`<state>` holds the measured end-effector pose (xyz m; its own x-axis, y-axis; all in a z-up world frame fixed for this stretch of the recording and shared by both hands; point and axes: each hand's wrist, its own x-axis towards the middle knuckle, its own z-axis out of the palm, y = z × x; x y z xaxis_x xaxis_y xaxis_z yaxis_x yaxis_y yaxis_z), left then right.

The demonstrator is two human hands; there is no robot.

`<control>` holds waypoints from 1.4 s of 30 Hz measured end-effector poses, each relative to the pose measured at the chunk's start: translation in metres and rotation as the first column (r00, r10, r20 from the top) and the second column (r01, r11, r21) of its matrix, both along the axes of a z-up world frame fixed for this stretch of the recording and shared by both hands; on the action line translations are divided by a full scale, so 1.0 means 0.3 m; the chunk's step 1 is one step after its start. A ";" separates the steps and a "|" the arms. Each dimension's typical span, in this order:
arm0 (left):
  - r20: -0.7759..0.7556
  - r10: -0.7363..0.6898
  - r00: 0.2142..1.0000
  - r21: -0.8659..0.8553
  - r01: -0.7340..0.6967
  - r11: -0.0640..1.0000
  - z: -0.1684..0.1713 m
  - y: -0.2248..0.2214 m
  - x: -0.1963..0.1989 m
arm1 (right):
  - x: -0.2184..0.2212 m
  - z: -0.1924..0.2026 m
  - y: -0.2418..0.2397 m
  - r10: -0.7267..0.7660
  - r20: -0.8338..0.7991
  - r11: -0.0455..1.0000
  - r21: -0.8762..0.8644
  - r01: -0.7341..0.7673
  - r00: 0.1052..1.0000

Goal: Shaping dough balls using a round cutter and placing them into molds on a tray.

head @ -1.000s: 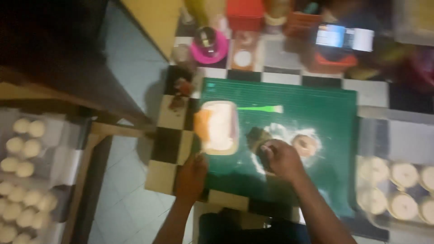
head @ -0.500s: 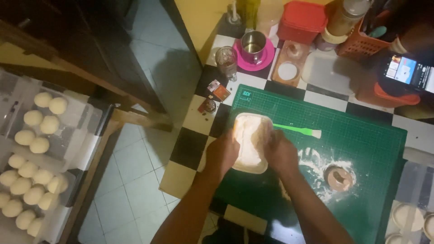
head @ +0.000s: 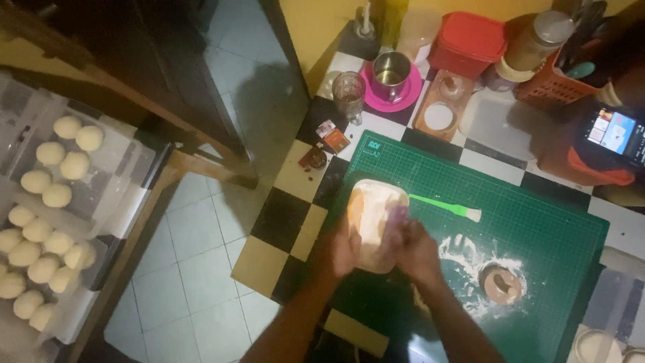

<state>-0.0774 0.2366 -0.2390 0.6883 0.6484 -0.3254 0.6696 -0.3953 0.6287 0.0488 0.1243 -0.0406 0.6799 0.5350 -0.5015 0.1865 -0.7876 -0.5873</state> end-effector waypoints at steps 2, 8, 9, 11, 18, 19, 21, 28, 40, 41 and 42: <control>-0.079 -0.049 0.996 0.098 0.057 0.994 0.520 0.034 0.013 | -0.010 0.136 0.033 -0.030 0.033 0.997 -0.067 0.032 0.999; -0.041 -0.031 0.999 0.216 0.039 0.976 0.413 0.076 0.010 | 0.010 0.071 0.006 -0.022 0.089 0.994 -0.103 0.031 0.996; -0.046 -0.026 0.999 0.212 0.035 0.977 0.496 0.064 0.012 | -0.005 0.105 0.006 -0.016 0.084 0.994 -0.107 0.025 0.996; -0.131 0.032 0.991 0.046 -0.026 0.999 0.662 0.062 0.048 | -0.007 0.171 0.023 -0.086 0.054 0.991 -0.097 0.091 0.995; -0.190 0.091 0.978 -0.110 -0.113 0.988 0.517 -0.056 -0.112 | 0.131 -0.105 -0.198 -0.083 0.198 0.989 -0.103 0.105 0.977; -0.225 0.119 0.967 -0.176 -0.160 0.971 0.542 -0.056 -0.101 | 0.143 -0.086 -0.231 -0.106 0.051 0.983 -0.148 0.113 0.993; -0.248 0.145 0.958 -0.237 -0.205 0.950 0.541 -0.031 -0.074 | 0.159 -0.049 -0.244 -0.131 -0.084 0.976 -0.186 0.114 0.988; -0.108 0.205 0.973 -0.200 -0.223 0.954 0.529 -0.014 -0.096 | 0.111 -0.106 -0.358 0.002 -0.089 0.922 -0.386 -0.037 0.996; -0.129 0.096 0.987 -0.152 -0.115 0.982 0.487 0.168 -0.350 | 0.188 -0.260 -0.279 0.006 0.514 0.990 0.115 -0.076 0.858; -0.085 0.092 0.992 -0.029 -0.095 0.995 0.423 0.191 -0.405 | 0.162 -0.255 -0.206 -0.010 0.645 0.967 0.202 -0.158 0.765; -0.092 0.128 0.988 -0.021 -0.131 0.991 0.431 0.229 -0.459 | 0.112 -0.214 -0.106 0.013 0.639 0.959 0.210 -0.191 0.769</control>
<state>-0.2151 0.3055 -0.1098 0.5663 0.7202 -0.4006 0.7683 -0.2854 0.5730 0.0826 0.0925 -0.1049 0.7267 0.6640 0.1759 0.6520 -0.5861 -0.4810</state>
